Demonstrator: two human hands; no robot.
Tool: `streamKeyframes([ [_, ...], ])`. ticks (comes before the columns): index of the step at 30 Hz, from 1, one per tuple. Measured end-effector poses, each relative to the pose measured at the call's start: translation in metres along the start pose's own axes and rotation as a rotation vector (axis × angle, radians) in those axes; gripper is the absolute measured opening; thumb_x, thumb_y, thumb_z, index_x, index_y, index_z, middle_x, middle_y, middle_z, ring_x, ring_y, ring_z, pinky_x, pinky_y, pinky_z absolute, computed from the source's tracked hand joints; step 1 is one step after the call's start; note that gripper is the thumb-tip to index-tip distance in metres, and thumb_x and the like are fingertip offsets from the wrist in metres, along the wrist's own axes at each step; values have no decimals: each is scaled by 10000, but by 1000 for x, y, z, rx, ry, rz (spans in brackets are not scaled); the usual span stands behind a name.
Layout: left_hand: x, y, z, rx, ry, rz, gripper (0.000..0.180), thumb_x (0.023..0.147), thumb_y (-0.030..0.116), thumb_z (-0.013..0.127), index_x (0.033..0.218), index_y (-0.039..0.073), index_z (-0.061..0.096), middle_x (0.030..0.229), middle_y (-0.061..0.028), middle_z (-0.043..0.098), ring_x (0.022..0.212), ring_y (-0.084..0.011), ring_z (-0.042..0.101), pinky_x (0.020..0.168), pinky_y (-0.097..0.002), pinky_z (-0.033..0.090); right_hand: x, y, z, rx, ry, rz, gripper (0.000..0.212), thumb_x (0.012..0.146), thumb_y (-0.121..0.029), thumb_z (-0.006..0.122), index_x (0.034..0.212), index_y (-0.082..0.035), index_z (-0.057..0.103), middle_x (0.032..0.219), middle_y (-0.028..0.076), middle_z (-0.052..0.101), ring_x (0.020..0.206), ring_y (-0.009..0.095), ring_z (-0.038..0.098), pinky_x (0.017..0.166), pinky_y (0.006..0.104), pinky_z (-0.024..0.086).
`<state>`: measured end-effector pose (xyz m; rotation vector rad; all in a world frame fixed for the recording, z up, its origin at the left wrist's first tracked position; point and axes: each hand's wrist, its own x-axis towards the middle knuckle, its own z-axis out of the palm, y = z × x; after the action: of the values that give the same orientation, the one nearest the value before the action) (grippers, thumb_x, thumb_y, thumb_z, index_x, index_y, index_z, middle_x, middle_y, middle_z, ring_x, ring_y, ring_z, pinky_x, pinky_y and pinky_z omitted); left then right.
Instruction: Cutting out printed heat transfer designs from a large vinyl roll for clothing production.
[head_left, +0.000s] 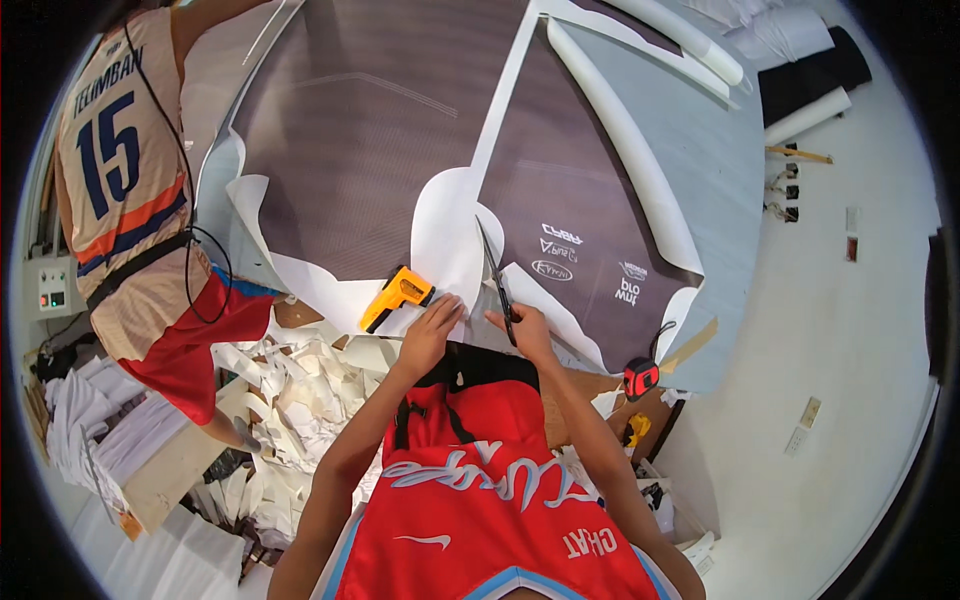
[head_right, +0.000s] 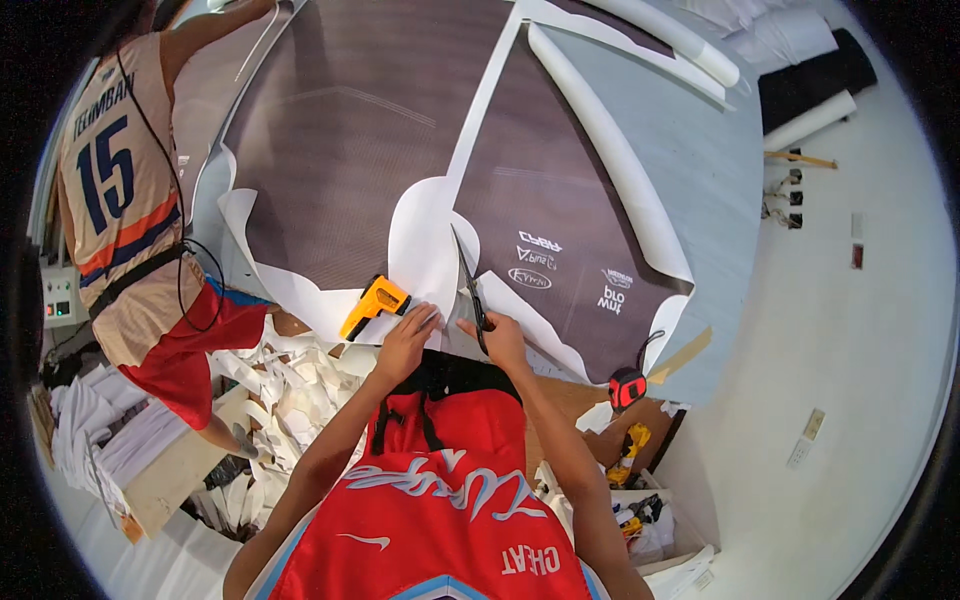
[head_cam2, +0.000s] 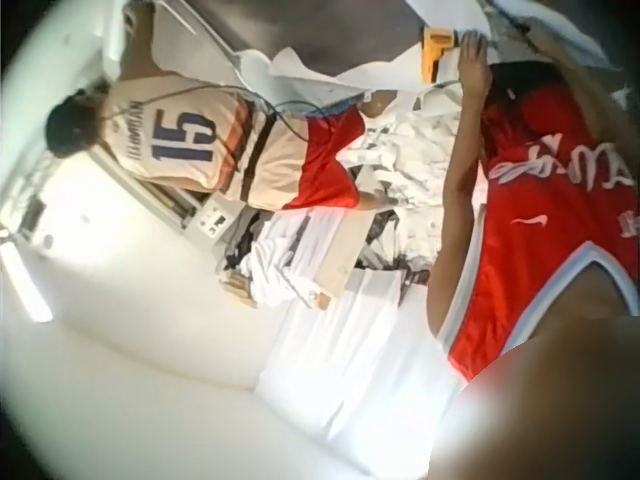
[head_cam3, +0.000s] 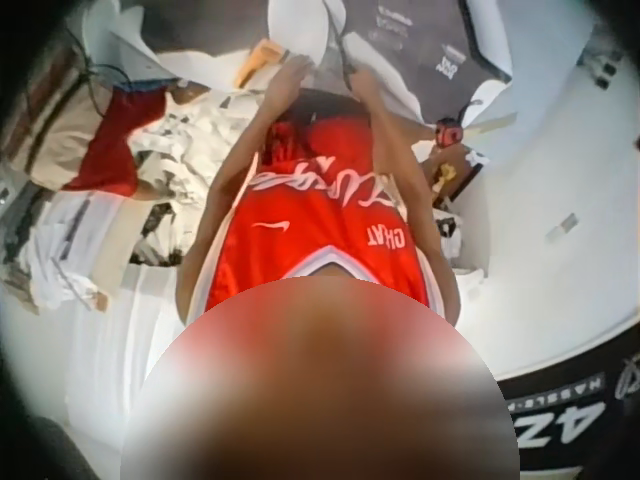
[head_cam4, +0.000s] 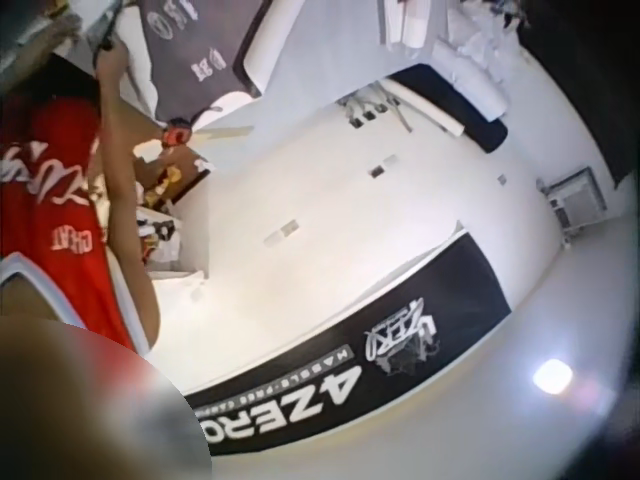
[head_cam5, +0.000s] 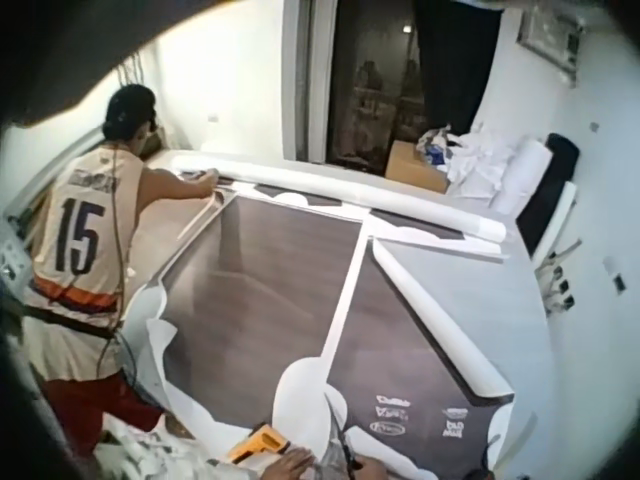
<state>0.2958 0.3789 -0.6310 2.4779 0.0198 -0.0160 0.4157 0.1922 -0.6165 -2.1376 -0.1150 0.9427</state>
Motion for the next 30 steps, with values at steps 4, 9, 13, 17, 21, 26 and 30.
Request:
streamKeyframes([
  [4,0,2,0,22,12,0,515,711,-42,526,1221,14,556,1318,-99,494,1274,-264,433,1016,-358,406,9,1,7,14,-39,18,481,788,-436,733,590,-46,533,496,-22,452,461,64,413,435,263,314],
  [9,0,1,1,-6,3,-13,510,717,-37,514,1223,12,556,1328,-97,489,1282,-265,425,1024,-356,399,11,-7,29,187,22,-34,479,799,-429,724,593,-39,537,497,-5,463,474,71,418,446,270,337],
  [13,0,-5,1,1,-36,19,488,732,-17,502,1218,-17,546,1347,-116,469,1296,-265,409,1040,-352,383,17,-20,49,296,59,108,507,794,-441,724,580,-23,531,503,-6,461,518,79,425,488,286,360],
  [17,-9,-11,-3,13,-66,52,433,773,4,499,1201,-42,546,1350,-145,456,1282,-284,423,1052,-363,372,23,-30,68,425,106,99,512,798,-441,722,578,-23,528,501,-9,459,496,80,417,465,276,349],
  [21,-19,-19,-11,32,-168,103,487,770,48,499,1246,-56,489,1405,-179,371,1337,-325,326,1109,-391,284,30,-36,87,492,199,74,504,810,-424,719,571,-29,516,496,-6,457,458,79,403,426,266,325],
  [26,-19,-29,-16,79,-225,184,442,789,81,493,1213,-39,523,1382,-160,401,1326,-295,339,1094,-373,302,37,-47,96,544,261,89,502,817,-414,714,563,-34,506,486,1,459,446,79,401,419,271,321],
  [30,-15,-31,-18,62,-247,196,421,789,80,499,1192,-31,540,1367,-154,419,1316,-288,354,1080,-369,318,43,-63,93,616,246,134,506,821,-418,708,557,-40,499,477,-3,451,437,78,398,418,267,320],
])
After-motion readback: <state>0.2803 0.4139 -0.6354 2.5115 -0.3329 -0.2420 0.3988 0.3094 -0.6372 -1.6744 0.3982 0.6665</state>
